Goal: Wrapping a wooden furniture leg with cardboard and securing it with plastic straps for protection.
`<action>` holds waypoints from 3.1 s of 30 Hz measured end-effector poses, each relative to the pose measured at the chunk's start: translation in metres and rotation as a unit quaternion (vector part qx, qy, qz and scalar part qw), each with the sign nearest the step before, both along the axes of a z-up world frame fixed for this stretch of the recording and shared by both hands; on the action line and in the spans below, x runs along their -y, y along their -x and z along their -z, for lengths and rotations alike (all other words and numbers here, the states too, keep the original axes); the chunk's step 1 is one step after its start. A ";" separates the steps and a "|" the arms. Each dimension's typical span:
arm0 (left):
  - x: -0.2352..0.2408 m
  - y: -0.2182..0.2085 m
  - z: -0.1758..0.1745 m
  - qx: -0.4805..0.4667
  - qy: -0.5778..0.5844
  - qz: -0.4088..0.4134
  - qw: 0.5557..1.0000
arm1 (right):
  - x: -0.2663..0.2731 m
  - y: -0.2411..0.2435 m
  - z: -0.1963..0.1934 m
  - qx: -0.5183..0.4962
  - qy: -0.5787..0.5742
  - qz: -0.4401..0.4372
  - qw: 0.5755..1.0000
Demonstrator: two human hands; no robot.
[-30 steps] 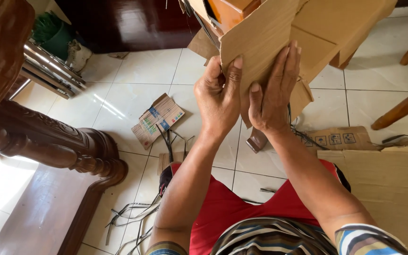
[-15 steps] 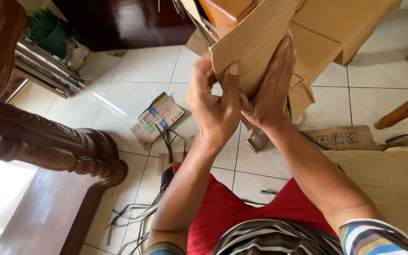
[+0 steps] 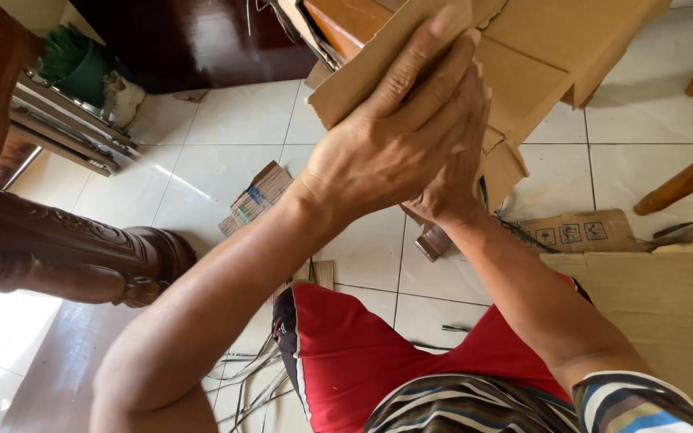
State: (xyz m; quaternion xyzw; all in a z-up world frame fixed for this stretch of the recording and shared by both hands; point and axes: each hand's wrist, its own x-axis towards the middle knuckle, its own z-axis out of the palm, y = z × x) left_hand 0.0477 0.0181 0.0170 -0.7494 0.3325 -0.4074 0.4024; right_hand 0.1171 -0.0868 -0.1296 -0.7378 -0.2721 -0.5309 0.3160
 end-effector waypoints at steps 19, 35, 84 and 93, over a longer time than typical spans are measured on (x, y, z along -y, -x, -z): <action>-0.019 -0.045 -0.009 0.090 -0.043 0.187 0.977 | 0.000 -0.006 0.001 -0.023 -0.083 -0.177 0.981; -0.026 -0.047 -0.002 0.097 -0.026 0.159 0.982 | -0.019 0.004 0.036 -0.044 -0.160 -0.083 0.983; 0.018 -0.044 0.117 -0.094 -0.156 -0.021 0.983 | 0.082 0.022 0.172 -0.508 -0.122 -0.085 0.849; 0.017 -0.050 0.147 -0.116 -0.145 -0.013 0.983 | 0.066 0.033 0.154 -0.336 -0.050 -0.093 0.936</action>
